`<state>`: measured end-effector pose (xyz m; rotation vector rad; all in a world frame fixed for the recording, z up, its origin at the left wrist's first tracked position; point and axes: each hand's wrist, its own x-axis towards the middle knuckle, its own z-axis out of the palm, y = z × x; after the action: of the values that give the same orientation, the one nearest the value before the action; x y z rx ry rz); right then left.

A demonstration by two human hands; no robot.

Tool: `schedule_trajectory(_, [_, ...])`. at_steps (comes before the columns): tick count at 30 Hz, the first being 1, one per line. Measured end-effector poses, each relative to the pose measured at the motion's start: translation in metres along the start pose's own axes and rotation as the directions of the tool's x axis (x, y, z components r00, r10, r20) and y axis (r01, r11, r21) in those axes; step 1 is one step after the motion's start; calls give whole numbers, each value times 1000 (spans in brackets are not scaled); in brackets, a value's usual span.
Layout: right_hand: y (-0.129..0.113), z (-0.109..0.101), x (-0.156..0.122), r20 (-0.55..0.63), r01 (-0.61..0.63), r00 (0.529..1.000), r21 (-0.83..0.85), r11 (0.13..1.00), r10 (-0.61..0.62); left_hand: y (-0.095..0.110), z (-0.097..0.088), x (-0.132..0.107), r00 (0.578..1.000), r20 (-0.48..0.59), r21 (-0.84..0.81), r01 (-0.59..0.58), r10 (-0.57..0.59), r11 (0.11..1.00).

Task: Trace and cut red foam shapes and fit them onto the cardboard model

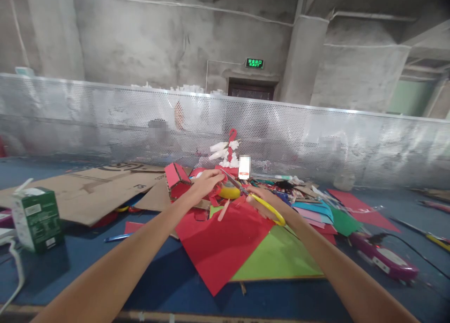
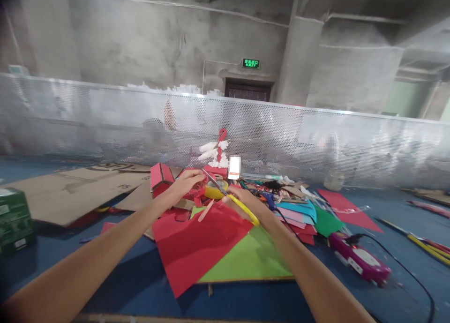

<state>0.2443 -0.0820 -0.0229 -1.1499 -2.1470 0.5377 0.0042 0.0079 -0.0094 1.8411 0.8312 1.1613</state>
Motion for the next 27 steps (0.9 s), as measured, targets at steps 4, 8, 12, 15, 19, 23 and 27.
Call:
schedule_trajectory(4, [4,4,1,-9,-3,1000,21,1000,4,0,0,0,1000,-7,-5,-15,15,1000])
schedule_trajectory(8, [6,8,1,-4,-28,1000,48,998,28,1,0,0,1000,-21,-22,-23,23,999])
schedule_trajectory(12, [5,12,1,24,-16,1000,61,998,15,2,1,-1,999,-34,-49,-8,6,999])
schedule_trajectory(15, [3,15,1,14,4,1000,48,999,-5,3,2,-2,999,-47,-71,8,-11,997])
schedule_trajectory(19, [-1,17,0,19,-1,1000,71,997,0,3,4,-3,998,-62,-104,14,-21,994])
schedule_trajectory(23, [-8,17,0,0,-16,1000,64,998,16,4,5,-4,997,-63,-126,28,-36,992])
schedule_trajectory(27, [-14,16,0,-30,-33,999,24,999,34,5,6,-5,996,-67,-130,41,-50,991])
